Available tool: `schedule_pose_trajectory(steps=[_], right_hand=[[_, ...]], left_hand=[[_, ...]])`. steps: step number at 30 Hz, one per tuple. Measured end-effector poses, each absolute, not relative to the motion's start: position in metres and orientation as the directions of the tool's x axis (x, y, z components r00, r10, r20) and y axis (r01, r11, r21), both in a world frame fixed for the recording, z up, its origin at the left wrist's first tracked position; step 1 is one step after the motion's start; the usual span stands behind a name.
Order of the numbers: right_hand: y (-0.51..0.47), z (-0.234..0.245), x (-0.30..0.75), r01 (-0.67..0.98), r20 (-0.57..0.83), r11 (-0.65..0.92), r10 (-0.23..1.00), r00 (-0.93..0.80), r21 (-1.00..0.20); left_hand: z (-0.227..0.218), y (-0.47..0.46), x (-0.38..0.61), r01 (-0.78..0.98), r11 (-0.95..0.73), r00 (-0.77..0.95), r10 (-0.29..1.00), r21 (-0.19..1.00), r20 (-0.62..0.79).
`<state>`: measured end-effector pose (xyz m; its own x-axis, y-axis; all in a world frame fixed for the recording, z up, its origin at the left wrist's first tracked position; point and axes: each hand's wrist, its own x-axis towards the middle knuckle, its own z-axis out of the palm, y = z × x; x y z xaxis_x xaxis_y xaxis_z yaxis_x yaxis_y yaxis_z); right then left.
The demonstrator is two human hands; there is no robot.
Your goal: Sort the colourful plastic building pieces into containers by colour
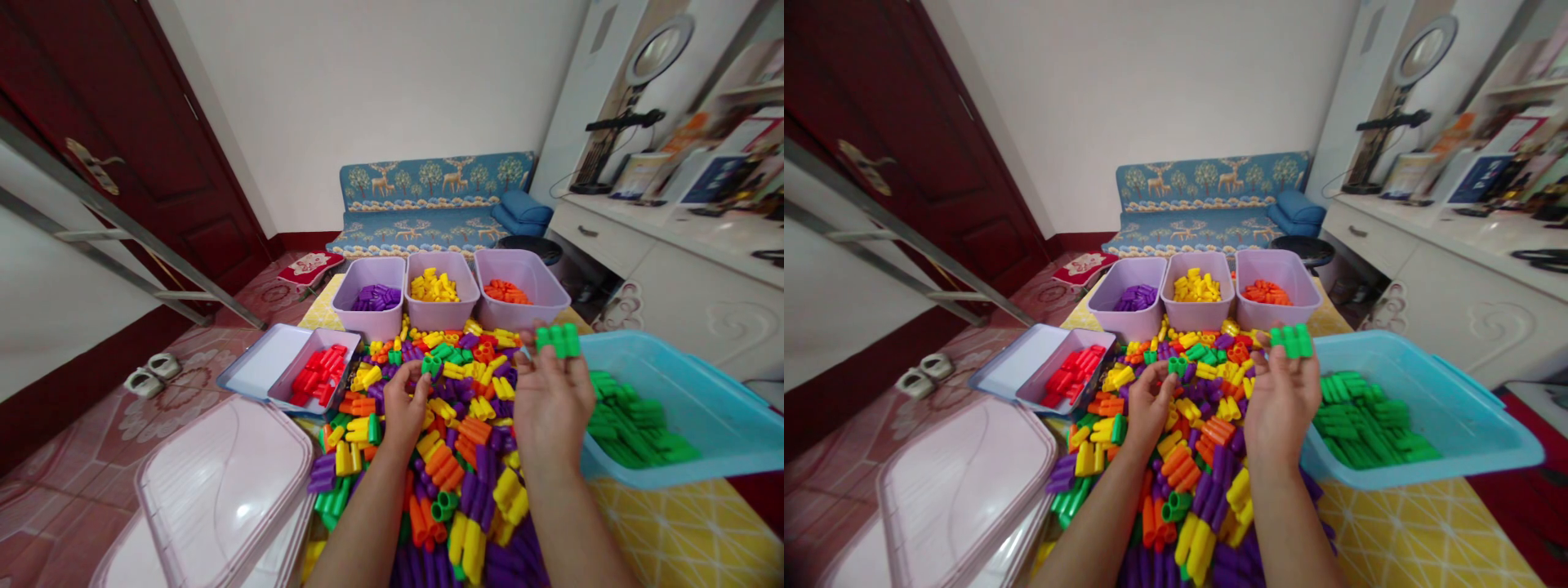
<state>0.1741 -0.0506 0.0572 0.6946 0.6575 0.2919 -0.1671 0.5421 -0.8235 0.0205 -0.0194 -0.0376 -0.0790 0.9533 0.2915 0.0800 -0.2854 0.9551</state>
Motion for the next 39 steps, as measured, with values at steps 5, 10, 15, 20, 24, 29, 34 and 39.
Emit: schedule_pose_trajectory(steps=[5, 10, 15, 20, 24, 29, 34, 39], right_hand=[[-0.055, 0.060, 0.185, -0.324, 0.242, 0.602, 0.671, 0.701, -0.730], [-0.050, 0.049, 0.179, -0.278, 0.212, 0.443, 0.779, 0.591, -0.853], [-0.042, 0.034, 0.163, 0.191, 0.170, 0.127, 0.959, 0.228, -0.973], [-0.039, 0.020, 0.156, 0.383, 0.183, 0.138, 0.979, 0.084, -0.913], [-0.038, 0.020, 0.159, 0.292, 0.167, 0.130, 0.980, 0.105, -0.947], [-0.041, 0.035, 0.164, 0.000, 0.268, 0.305, 0.840, 0.472, -0.952], [-0.044, 0.050, 0.172, -0.272, 0.257, 0.610, 0.637, 0.727, -0.745], [-0.050, 0.057, 0.179, -0.356, 0.268, 0.649, 0.661, 0.701, -0.672]], left_hand=[[-0.037, -0.020, 0.021, 0.067, -0.297, -0.077, 0.950, 0.953, 0.301], [-0.034, -0.021, 0.020, 0.085, -0.320, -0.084, 0.941, 0.944, 0.327], [-0.028, -0.023, 0.018, 0.187, -0.408, -0.045, 0.905, 0.894, 0.423], [-0.018, -0.026, 0.019, 0.173, -0.469, 0.047, 0.882, 0.866, 0.469], [-0.019, -0.027, 0.020, 0.175, -0.443, 0.037, 0.895, 0.879, 0.444], [-0.027, -0.025, 0.019, 0.193, -0.358, -0.021, 0.929, 0.914, 0.368], [-0.027, -0.024, 0.019, 0.216, -0.345, -0.022, 0.934, 0.913, 0.358], [-0.026, -0.024, 0.019, 0.242, -0.338, -0.059, 0.931, 0.909, 0.361]])
